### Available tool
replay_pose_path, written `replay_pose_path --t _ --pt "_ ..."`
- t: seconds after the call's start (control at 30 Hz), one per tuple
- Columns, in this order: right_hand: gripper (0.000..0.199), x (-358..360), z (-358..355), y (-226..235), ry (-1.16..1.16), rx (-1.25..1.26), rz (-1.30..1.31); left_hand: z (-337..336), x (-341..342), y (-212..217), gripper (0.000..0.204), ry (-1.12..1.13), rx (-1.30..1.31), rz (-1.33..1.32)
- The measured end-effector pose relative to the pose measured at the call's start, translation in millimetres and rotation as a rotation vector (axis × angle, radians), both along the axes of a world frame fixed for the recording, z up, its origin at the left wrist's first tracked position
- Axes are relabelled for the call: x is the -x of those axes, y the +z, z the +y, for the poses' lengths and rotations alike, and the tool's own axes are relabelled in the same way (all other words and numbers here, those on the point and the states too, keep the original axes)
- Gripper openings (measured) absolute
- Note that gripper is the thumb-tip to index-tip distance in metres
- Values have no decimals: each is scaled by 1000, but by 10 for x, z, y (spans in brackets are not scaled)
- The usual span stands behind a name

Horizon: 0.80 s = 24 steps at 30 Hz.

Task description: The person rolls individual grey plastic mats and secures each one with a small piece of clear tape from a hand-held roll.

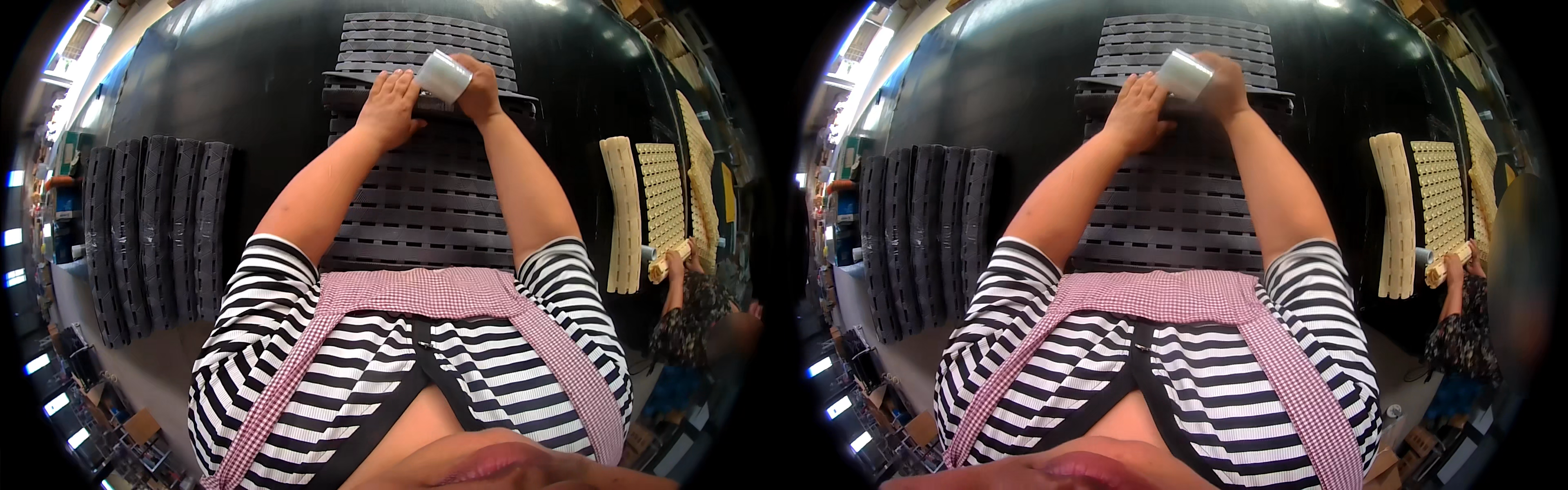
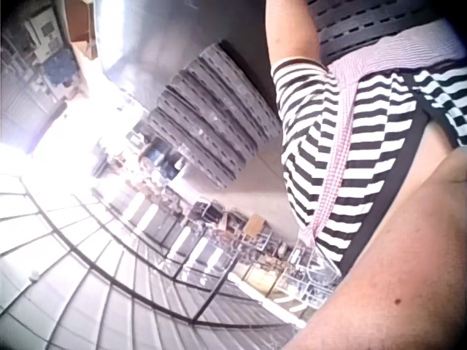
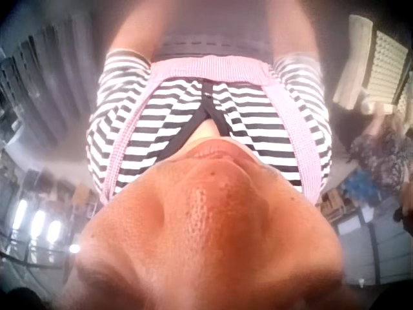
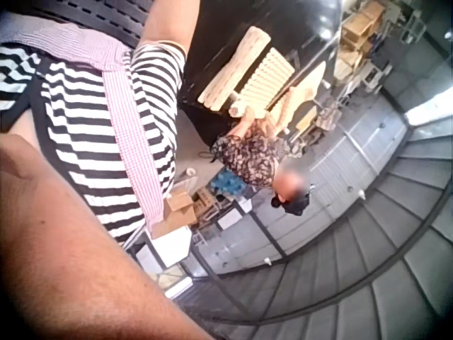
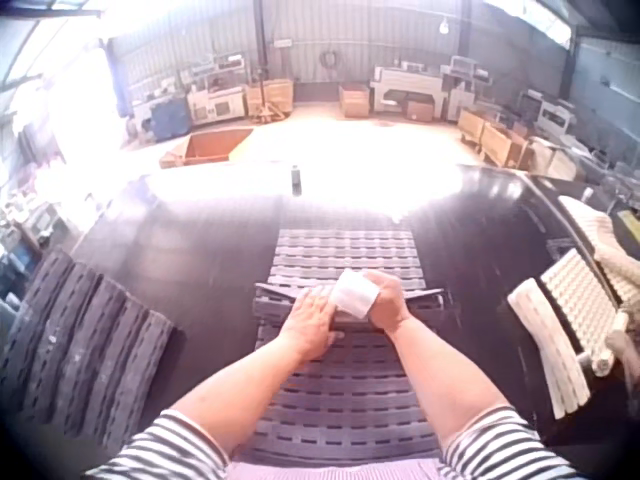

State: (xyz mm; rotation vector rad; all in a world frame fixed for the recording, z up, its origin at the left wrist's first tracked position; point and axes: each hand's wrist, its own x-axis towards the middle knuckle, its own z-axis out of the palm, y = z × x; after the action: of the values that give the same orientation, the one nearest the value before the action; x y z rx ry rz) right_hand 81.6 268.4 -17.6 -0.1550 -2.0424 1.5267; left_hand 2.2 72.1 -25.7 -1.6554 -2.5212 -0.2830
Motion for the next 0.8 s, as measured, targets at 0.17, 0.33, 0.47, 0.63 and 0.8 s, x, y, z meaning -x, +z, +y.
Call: replay_pose_path --t 0.17,0.33,0.47,0.63,0.8 --pt "24 -256 -263 -255 -58 -579 159 440 581 -126 72 -9 28 22" --pt "22 -212 -147 -301 -125 -738 63 541 582 117 58 -103 64 -104" --pt "23 -716 -679 270 330 -37 -221 521 633 145 63 -97 83 -83" --pt "33 -2022 -906 454 271 666 -439 388 523 251 71 -5 117 -60" --pt "17 -3600 373 -87 -355 -9 -878 -83 -65 340 69 92 -266 -14"
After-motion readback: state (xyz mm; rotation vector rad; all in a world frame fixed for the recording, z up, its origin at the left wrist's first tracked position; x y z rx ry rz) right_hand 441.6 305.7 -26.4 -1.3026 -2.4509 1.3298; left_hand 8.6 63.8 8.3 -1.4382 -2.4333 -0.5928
